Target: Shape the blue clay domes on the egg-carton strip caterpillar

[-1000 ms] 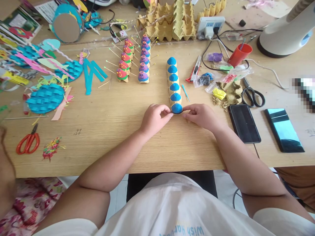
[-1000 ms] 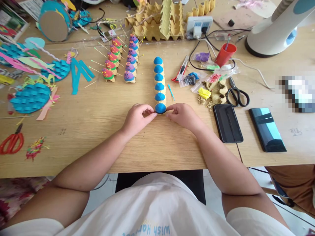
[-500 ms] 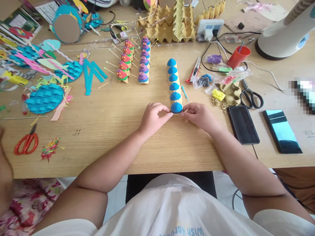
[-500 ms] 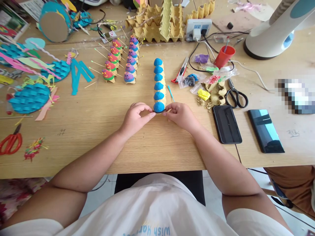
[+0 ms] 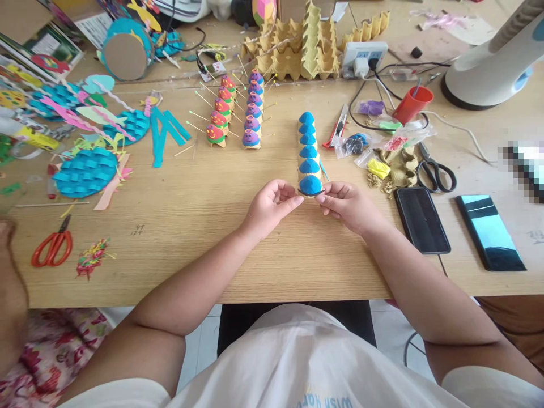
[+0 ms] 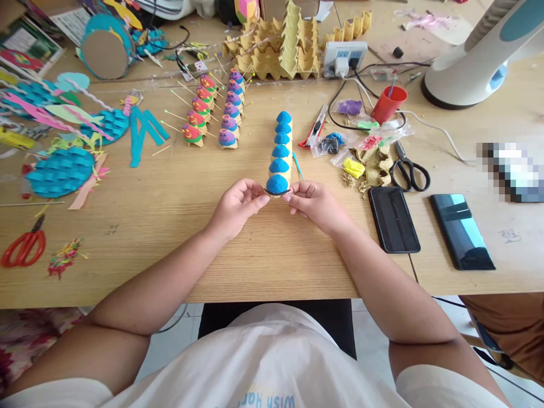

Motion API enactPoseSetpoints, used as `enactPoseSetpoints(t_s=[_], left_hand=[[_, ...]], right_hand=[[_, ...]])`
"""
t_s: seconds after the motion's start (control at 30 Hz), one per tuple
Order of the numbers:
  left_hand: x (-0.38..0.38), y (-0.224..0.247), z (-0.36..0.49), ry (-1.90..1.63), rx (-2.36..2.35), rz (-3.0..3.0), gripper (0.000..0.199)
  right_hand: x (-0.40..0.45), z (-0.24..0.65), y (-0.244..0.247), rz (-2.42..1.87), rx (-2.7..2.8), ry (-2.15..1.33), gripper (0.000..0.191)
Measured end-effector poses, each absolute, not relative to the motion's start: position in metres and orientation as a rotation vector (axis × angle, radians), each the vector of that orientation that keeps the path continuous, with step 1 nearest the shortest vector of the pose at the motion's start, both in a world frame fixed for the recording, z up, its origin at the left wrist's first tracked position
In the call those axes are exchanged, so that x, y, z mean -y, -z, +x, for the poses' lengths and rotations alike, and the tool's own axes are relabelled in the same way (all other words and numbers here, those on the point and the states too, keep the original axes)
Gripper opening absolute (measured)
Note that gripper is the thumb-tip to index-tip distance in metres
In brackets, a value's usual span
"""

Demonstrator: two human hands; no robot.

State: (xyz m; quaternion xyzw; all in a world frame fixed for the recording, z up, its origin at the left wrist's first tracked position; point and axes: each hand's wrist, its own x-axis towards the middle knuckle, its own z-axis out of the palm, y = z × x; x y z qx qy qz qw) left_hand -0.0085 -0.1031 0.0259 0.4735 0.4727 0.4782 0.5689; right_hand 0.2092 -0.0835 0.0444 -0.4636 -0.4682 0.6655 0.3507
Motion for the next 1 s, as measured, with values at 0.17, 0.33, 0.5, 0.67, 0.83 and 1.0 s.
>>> enactPoseSetpoints(t_s=[0.17,0.33,0.5,0.67,0.83,1.0], left_hand=[[0.1106,-0.0342,-0.0029,-0.958,-0.948,0.621,0.057],[0.111,-0.0343,-0.0031,-0.948,-0.86,0.492,0.047],[0.1102,-0.0317,-0.0022,-0.969,-0.87,0.437,0.045],[0.1104,-0.0309,-0.0023,-0.965,-0.872,0.423,0.038],[0.1104,-0.0293,-0.0027,-0.943,-0.865,0.429,0.035],[0.1094,-0.0317,-0.0031,-0.94,-0.817,0.409,0.03]], right_hand=[[0.0854,0.2074,-0.0394,-1.137,1.211,-1.748,0.053],[0.087,0.2065,-0.0352,-1.119,1.219,-1.776,0.052],[0.0892,0.2057,-0.0349,-1.073,1.154,-1.817,0.053],[0.0906,0.2032,-0.0366,-1.014,1.027,-1.878,0.051],[0.0905,0.2019,-0.0387,-1.0,0.998,-1.894,0.05],[0.0908,0.2017,-0.0404,-0.995,1.0,-1.904,0.051]])
